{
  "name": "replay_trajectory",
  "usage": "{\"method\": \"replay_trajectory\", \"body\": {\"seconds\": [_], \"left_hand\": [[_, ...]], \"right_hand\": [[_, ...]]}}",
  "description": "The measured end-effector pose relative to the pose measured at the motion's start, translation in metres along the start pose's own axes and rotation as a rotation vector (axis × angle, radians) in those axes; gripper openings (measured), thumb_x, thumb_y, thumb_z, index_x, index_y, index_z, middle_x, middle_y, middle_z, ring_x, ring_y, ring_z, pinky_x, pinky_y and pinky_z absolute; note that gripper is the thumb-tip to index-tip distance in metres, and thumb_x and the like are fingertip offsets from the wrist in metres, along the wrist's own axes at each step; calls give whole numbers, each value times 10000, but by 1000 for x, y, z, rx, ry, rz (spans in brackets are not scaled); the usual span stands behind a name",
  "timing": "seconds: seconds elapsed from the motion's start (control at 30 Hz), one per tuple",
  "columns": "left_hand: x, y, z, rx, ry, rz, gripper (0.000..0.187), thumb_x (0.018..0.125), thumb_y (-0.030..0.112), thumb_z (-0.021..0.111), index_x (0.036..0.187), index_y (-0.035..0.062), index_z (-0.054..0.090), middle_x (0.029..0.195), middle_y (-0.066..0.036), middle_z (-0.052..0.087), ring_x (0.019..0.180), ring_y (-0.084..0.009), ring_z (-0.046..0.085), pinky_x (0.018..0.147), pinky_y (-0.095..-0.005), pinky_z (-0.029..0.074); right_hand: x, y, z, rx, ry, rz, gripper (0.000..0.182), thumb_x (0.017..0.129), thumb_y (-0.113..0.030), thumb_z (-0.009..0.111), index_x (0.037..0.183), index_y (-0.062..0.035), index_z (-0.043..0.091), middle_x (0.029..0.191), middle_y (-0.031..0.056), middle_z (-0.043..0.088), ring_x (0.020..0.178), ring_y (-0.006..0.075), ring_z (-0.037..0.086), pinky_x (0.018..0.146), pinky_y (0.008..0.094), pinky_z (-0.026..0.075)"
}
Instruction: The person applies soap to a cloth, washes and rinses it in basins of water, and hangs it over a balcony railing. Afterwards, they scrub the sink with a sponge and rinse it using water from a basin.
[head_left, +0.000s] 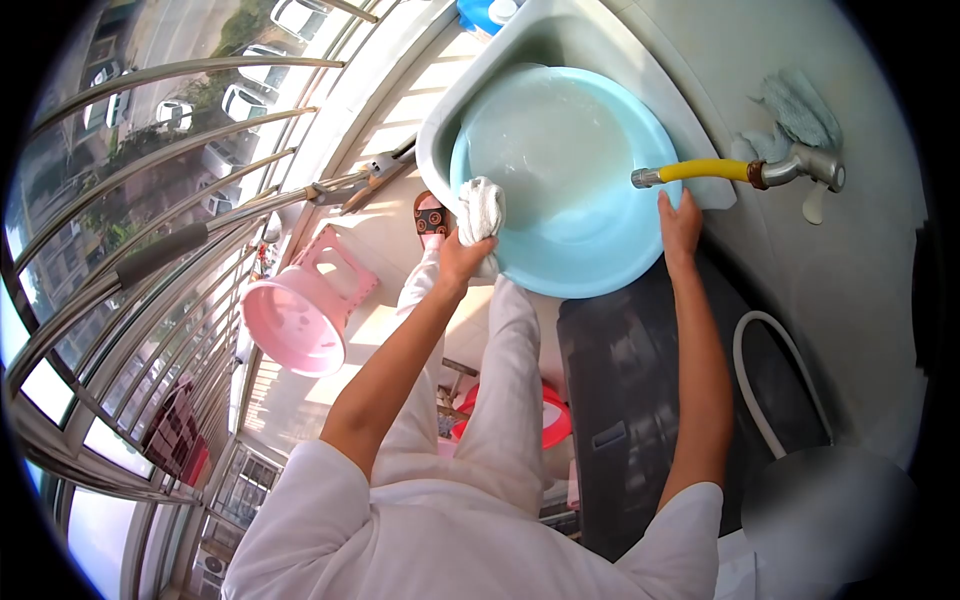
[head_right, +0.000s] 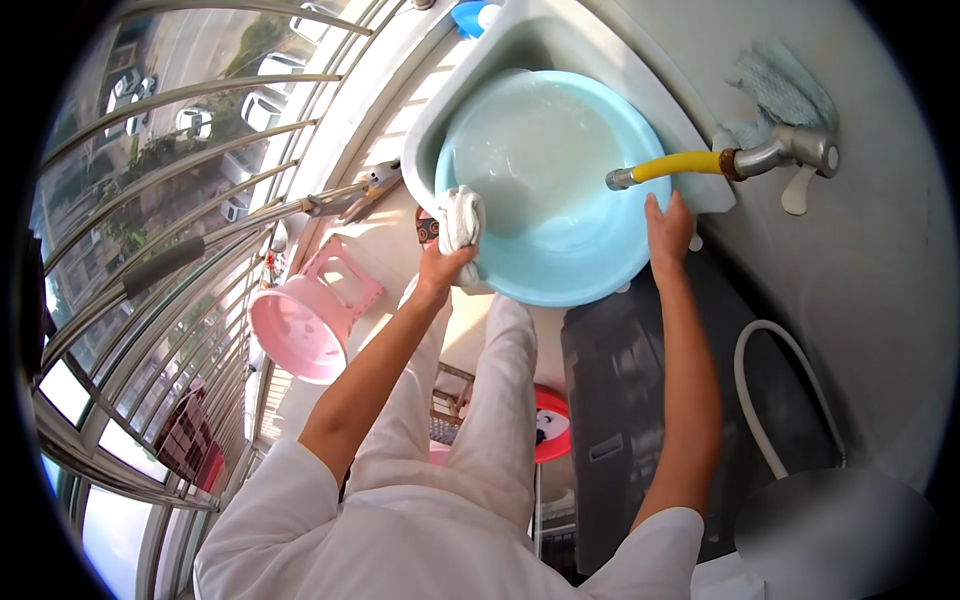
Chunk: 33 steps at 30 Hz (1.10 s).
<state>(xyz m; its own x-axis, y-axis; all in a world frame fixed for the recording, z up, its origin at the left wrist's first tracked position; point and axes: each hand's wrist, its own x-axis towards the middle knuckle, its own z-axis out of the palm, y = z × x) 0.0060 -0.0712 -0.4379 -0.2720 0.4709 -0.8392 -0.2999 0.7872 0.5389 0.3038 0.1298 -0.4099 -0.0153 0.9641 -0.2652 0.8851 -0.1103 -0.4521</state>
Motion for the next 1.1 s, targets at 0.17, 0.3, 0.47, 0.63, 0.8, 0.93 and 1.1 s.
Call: {"method": "replay_trajectory", "body": {"seconds": [0.17,0.3,0.47,0.63,0.8,0.93,1.1], "left_hand": [[3,41,-35,588,60,281,526,647,192,755,1119,11,609,964,-56,662,874,-196,622,825,-303,476],[51,54,-78,76,111,394,532,662,181,755,1143,21,592,1031,-72,640,947,-192,606,871,-307,459],[87,121,-88,-432,-41,63,503,722,197,708,1142,-26,544,1086,-125,601,951,-195,596,841,-310,470],[101,133,-61,-36,-173,92,571,683,248,721,1160,-20,558,1251,-194,519,1165,-272,507,961,-344,417],[112,99,1,930,-409,745,632,552,365,740,1149,176,656,1488,-251,212,1391,-440,124,1111,-521,167],[127,73,42,934,-470,593,689,537,419,733,1188,216,640,1496,-266,167,1383,-473,98,1116,-504,158],[118,75,55,1028,-518,460,665,551,412,752,1166,182,646,1487,-314,120,1371,-493,116,1105,-494,197]], "right_hand": [[1,3,2,16,-21,15,288,840,-211,614,900,66,566,825,267,618,803,433,596,723,442,467],[2,8,3,42,-40,11,289,848,-219,608,906,61,565,817,262,618,790,432,596,713,437,468],[3,13,5,31,-35,-23,296,853,-230,604,896,61,562,808,263,614,777,434,589,710,441,464],[2,14,4,9,-35,-22,291,848,-228,610,870,57,556,791,259,607,759,436,580,697,449,456],[3,8,1,22,-25,-32,292,843,-226,616,857,58,551,767,255,600,743,436,575,685,452,453],[3,9,1,32,-11,-59,292,843,-226,615,845,59,554,758,256,598,744,440,572,677,453,450],[3,11,2,32,-12,-59,297,846,-232,611,864,59,555,771,258,603,753,441,575,679,451,452]]}}
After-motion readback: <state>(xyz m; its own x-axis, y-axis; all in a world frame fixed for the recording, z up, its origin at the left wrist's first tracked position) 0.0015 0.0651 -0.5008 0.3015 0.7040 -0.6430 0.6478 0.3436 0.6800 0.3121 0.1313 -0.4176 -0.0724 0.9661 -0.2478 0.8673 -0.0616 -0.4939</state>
